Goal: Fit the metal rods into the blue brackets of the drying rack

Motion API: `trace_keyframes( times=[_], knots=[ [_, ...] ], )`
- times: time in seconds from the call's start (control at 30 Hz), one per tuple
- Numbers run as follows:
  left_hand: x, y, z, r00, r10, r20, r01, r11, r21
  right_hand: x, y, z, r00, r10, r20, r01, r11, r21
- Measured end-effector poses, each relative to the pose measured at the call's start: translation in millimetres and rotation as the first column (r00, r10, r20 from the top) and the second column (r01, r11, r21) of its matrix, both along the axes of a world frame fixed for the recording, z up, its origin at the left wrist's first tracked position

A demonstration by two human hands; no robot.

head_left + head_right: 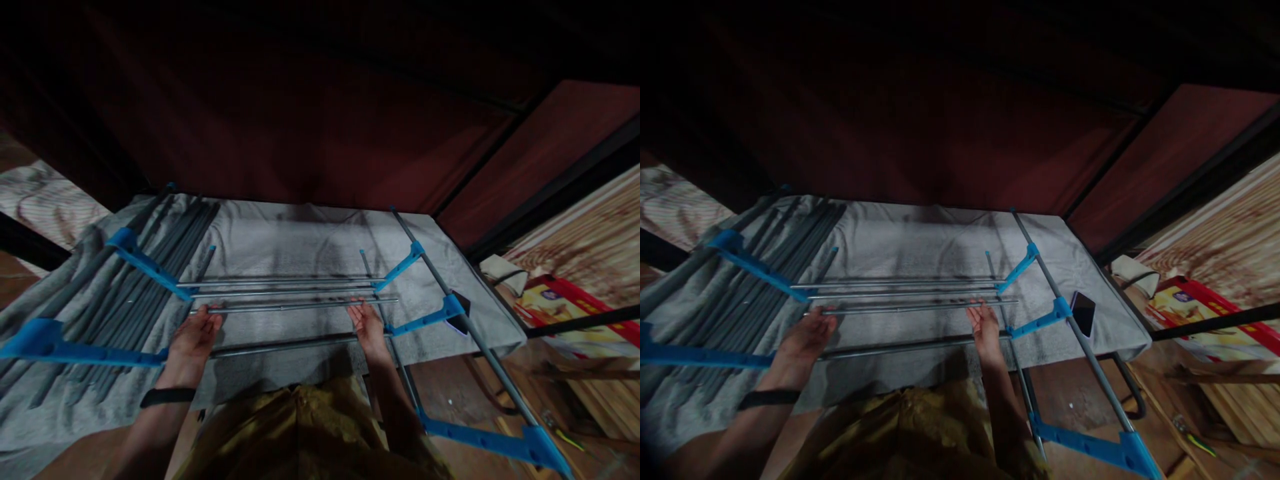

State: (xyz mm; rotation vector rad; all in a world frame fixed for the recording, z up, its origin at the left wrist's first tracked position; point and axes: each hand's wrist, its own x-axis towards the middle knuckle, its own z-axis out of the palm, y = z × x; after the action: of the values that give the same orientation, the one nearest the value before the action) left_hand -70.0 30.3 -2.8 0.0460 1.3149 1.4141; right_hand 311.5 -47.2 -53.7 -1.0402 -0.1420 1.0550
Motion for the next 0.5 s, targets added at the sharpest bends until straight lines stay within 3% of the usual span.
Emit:
trace_keyframes(
  times=[0.23, 0.5],
  knots=[
    [38, -9, -0.9, 0.993, -0.103, 0.055, 0.101, 0.994, 0.039, -6, 1, -6.5, 0.999, 0.032, -0.013, -0.032, 0.999, 0.001],
    [72, -18, -6.0, 0.98, -0.092, 0.178, 0.086, 0.995, 0.041, -1, -2, -8.0, 0.997, 0.074, 0.001, -0.074, 0.997, 0.002]
  ],
)
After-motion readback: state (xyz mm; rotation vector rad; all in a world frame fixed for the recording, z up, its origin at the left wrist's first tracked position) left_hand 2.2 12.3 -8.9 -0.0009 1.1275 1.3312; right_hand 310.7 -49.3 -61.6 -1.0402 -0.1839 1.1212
